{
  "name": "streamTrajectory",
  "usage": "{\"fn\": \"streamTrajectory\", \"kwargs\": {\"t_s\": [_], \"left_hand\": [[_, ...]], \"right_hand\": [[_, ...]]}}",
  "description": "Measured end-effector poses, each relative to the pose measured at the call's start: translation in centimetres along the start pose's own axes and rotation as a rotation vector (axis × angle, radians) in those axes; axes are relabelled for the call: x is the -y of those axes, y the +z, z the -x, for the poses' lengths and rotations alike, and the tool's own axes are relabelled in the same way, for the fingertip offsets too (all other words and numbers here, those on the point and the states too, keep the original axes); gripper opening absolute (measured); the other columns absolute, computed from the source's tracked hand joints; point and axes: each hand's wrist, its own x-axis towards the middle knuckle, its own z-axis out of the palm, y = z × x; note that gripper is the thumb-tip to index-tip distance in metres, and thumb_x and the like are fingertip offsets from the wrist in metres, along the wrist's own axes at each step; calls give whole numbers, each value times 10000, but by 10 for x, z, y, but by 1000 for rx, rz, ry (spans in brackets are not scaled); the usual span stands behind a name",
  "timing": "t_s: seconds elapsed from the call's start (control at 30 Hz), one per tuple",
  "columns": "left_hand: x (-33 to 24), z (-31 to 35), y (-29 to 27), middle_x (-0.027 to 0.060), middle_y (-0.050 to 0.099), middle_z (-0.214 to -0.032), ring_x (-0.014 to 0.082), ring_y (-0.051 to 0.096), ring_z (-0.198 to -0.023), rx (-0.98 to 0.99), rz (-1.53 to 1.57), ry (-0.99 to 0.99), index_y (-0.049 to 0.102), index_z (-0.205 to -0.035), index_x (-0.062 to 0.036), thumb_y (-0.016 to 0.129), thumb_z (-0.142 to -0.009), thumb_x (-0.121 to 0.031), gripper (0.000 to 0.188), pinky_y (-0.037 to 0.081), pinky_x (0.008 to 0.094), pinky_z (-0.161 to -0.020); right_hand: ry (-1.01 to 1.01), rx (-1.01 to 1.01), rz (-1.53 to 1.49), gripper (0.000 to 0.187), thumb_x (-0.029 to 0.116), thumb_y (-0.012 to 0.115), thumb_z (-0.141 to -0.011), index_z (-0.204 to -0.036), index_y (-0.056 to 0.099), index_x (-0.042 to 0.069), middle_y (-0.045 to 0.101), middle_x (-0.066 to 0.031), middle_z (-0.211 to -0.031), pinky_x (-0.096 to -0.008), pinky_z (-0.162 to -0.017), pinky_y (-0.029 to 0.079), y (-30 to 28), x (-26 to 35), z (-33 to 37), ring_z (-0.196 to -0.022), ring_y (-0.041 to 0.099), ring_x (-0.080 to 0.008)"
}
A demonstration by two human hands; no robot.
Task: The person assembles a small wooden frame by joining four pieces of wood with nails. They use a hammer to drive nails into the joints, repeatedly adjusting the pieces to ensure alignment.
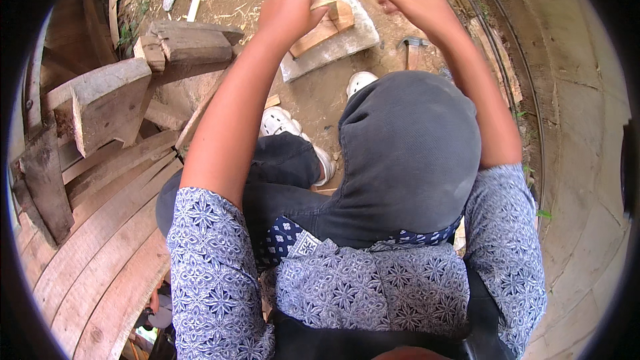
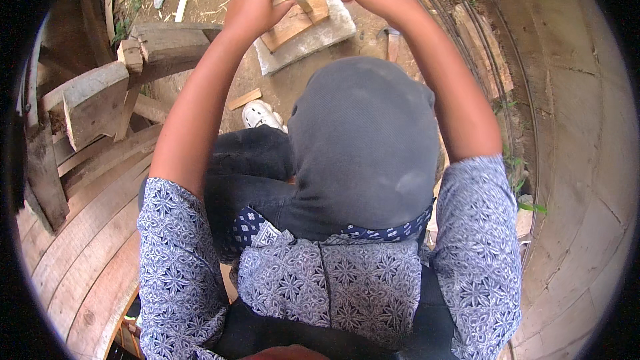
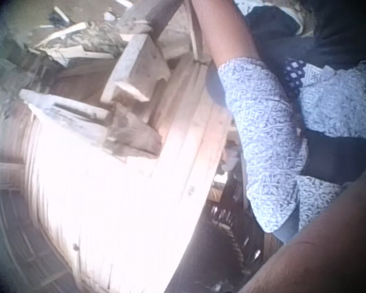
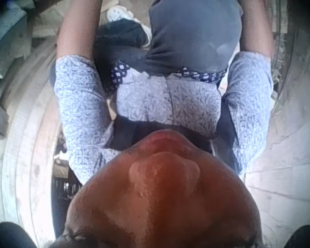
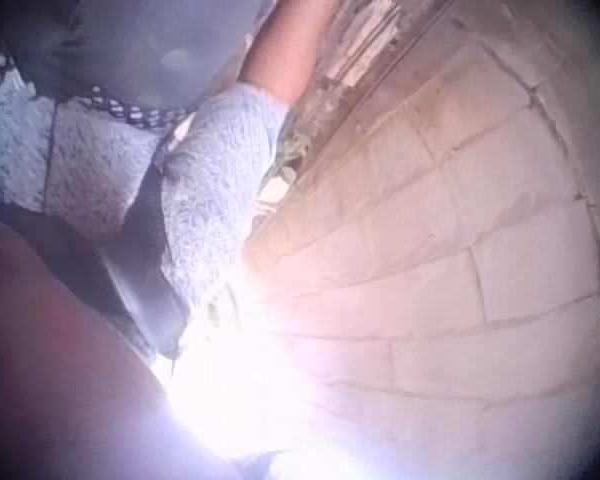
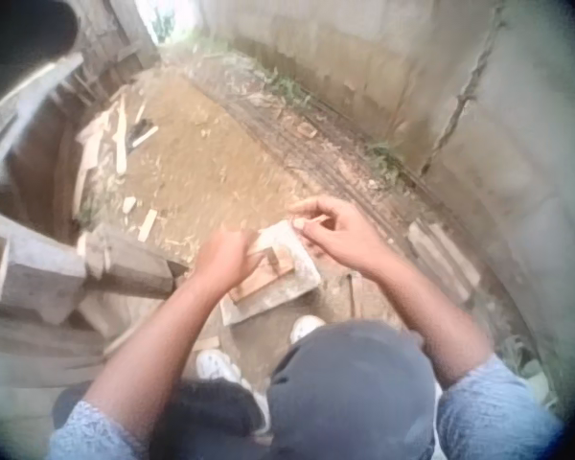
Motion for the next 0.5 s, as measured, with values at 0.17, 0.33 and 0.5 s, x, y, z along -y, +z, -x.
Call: {"fn": "streamTrajectory", "kwargs": {"t_s": [0.17,0.33,0.5], "left_hand": [[12,-10,12,162,732,-987,365,700,-931,-33,49,43,724,-1160,-171,733,-844,-407,395,561,483,-791],[0,-2,7,193,725,-1019,375,698,-958,-28,-17,-63,715,-1207,-143,737,-848,-421,454,556,468,-832],[-2,-13,9,219,719,-1015,384,697,-969,-78,21,8,712,-1212,-115,747,-846,-408,470,553,460,-850]], "right_hand": [[-557,448,-78,273,257,600,-957,-834,703,37,651,-17,-748,-305,-557,424,1,139,135,-652,575,-109],[-654,558,43,289,274,590,-963,-816,696,48,641,-13,-716,-292,-545,408,9,154,199,-623,552,-97],[-633,487,90,307,291,579,-969,-799,689,60,632,-8,-684,-279,-532,392,-1,161,230,-595,529,-84]]}}
